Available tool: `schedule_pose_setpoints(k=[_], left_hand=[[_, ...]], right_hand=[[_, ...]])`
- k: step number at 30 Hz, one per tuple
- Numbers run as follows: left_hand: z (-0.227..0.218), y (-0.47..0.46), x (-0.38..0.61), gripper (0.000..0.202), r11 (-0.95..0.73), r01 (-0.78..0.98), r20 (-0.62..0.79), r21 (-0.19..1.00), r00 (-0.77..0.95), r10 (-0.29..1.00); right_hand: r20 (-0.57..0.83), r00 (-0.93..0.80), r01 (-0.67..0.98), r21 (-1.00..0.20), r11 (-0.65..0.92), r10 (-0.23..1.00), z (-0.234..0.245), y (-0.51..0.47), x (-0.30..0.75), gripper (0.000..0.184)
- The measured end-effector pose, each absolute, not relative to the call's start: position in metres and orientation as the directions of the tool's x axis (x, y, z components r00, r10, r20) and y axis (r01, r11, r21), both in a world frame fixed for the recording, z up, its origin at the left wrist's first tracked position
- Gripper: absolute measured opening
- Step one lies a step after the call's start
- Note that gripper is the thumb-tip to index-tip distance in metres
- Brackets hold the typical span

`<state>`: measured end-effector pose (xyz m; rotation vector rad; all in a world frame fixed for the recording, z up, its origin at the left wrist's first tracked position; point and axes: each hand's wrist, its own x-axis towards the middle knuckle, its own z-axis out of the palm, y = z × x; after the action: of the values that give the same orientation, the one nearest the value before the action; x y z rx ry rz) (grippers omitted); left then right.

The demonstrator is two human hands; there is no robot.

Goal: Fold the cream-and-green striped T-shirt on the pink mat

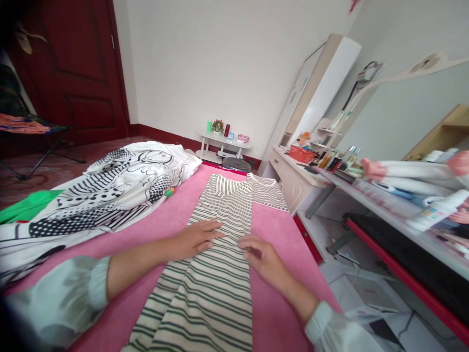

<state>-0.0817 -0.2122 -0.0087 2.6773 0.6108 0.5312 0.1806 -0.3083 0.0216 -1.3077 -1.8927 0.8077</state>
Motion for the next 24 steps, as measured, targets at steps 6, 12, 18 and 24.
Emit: schedule_pose_setpoints(k=[6,12,18,24], left_hand=[[0.019,-0.233,-0.138,0.042,-0.745,0.212,0.181,0.632,0.895,0.408],[0.050,-0.252,-0.178,0.036,-0.610,0.281,-0.044,0.741,0.927,0.373],[0.044,-0.269,-0.170,0.020,-0.708,0.174,0.141,0.684,0.921,0.363],[0.064,-0.297,-0.171,0.021,-0.574,0.137,0.076,0.808,0.940,0.332]], right_hand=[[0.209,-0.439,0.654,-0.593,0.470,0.874,0.026,-0.371,0.180,0.041],[0.167,-0.617,0.660,-0.422,0.622,0.769,0.034,-0.399,0.171,0.054],[0.194,-0.594,0.628,-0.494,0.601,0.781,0.036,-0.395,0.154,0.045],[-0.007,-0.509,0.548,-0.774,0.318,0.861,0.044,-0.397,0.143,0.024]])
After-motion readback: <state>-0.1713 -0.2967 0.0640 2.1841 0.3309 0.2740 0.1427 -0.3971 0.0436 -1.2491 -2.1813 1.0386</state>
